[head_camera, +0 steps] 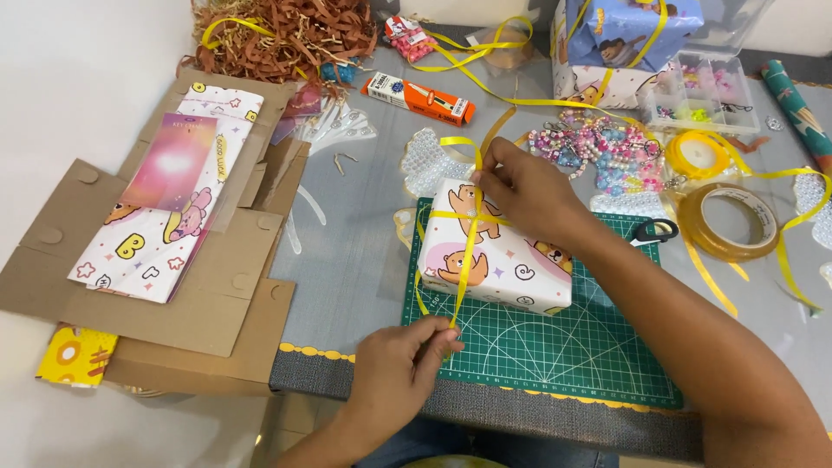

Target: The person is wrapping a yellow ribbon around a small gift box and tying it into a decorative bow.

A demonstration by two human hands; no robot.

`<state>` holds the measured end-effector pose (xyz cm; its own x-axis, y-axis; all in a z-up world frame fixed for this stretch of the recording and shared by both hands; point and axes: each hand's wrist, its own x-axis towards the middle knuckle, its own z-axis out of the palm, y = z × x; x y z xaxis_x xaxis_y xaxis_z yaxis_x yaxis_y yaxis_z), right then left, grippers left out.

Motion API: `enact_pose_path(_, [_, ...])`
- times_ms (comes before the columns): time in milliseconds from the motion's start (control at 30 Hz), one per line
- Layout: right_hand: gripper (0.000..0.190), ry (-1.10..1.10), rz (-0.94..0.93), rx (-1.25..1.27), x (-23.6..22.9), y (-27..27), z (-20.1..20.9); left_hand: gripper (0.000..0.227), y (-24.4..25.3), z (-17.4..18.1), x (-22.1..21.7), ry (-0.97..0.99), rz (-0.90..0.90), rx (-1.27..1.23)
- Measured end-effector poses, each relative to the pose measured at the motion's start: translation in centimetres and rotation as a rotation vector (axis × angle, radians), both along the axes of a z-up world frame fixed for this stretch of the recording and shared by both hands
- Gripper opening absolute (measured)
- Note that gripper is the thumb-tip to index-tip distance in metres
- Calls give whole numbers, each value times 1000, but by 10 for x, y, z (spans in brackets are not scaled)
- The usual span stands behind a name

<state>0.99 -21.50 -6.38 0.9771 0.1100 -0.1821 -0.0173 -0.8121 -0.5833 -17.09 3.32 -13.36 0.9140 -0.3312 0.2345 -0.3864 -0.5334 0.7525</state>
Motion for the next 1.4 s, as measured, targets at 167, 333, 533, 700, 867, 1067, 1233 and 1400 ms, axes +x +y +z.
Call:
enact_pose_path(167, [23, -104, 20, -49, 1, -6, -11, 24, 0, -4, 6, 113, 6, -9])
enact_pose_path(333, [24, -130, -28, 63, -6, -11, -6, 26, -4, -15, 23, -1, 56, 78])
enact_pose_path(533, [26, -209, -31, 417, -20, -30, -8, 21, -5, -20, 38, -67, 47, 33])
enact_pose_path(700, [22, -242, 141, 877, -32, -42, -16, 25, -5, -1, 54, 219, 46, 42])
enact_pose_path(867, [5, -546, 241, 785, -39, -41, -8, 26, -2, 4, 81, 19, -196, 112])
enact_pose_path(1067, [8, -565, 282, 823, -32, -43, -19, 23, -1, -24, 98, -190, -247, 265])
enact_pose_path(1233, [9, -578, 291, 817, -35, -41, -16, 12, 9, -56, 121, -698, -225, 484])
enact_pose_path(1400, [9, -592, 271, 836, -24, -49, -31, 15, 11, -28, 94, -1020, -191, 410])
